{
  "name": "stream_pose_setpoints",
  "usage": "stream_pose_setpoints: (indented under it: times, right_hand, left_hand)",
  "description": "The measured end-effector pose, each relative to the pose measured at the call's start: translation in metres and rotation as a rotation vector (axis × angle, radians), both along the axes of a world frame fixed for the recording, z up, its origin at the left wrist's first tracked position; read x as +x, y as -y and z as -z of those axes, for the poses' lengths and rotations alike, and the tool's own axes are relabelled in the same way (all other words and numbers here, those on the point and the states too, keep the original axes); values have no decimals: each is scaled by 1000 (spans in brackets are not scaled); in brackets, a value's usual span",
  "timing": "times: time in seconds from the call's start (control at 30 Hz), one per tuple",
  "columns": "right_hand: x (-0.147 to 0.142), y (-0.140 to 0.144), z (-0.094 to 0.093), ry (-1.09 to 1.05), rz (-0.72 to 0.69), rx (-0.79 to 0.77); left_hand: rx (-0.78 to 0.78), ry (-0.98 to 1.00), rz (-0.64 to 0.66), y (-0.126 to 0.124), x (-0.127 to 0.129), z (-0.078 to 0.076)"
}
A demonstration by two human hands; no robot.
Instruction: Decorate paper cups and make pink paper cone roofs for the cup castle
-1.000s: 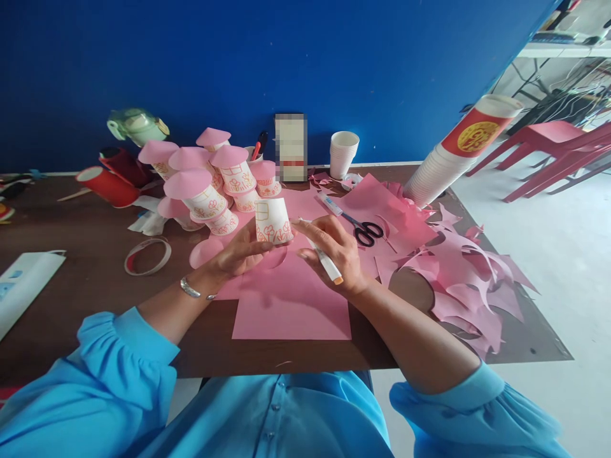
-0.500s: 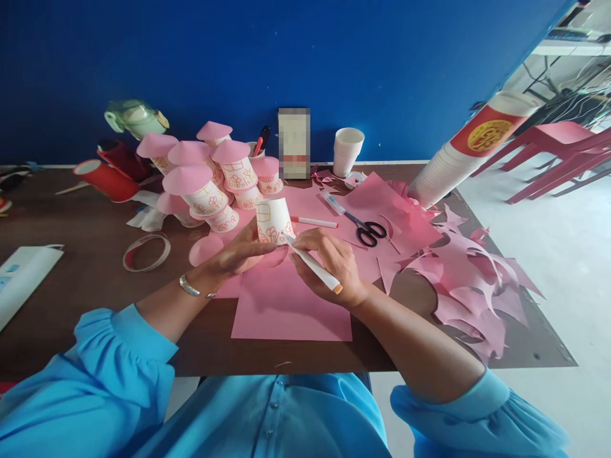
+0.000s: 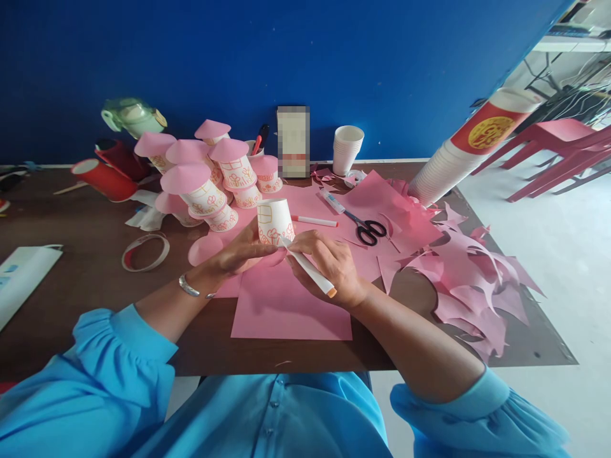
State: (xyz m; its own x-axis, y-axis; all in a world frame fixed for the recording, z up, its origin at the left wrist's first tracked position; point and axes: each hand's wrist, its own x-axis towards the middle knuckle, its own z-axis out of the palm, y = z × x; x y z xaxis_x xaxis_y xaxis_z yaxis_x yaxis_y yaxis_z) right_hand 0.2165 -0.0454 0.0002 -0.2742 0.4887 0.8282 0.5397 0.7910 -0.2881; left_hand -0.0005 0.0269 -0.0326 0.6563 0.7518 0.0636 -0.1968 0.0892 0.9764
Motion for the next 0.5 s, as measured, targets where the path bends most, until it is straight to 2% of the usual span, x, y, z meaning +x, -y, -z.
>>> stream_pose_setpoints:
  times: [0.5]
  right_hand:
    - [0, -2, -1, 23, -16, 35]
  left_hand:
    - [-28, -35, -42, 2, 2, -3]
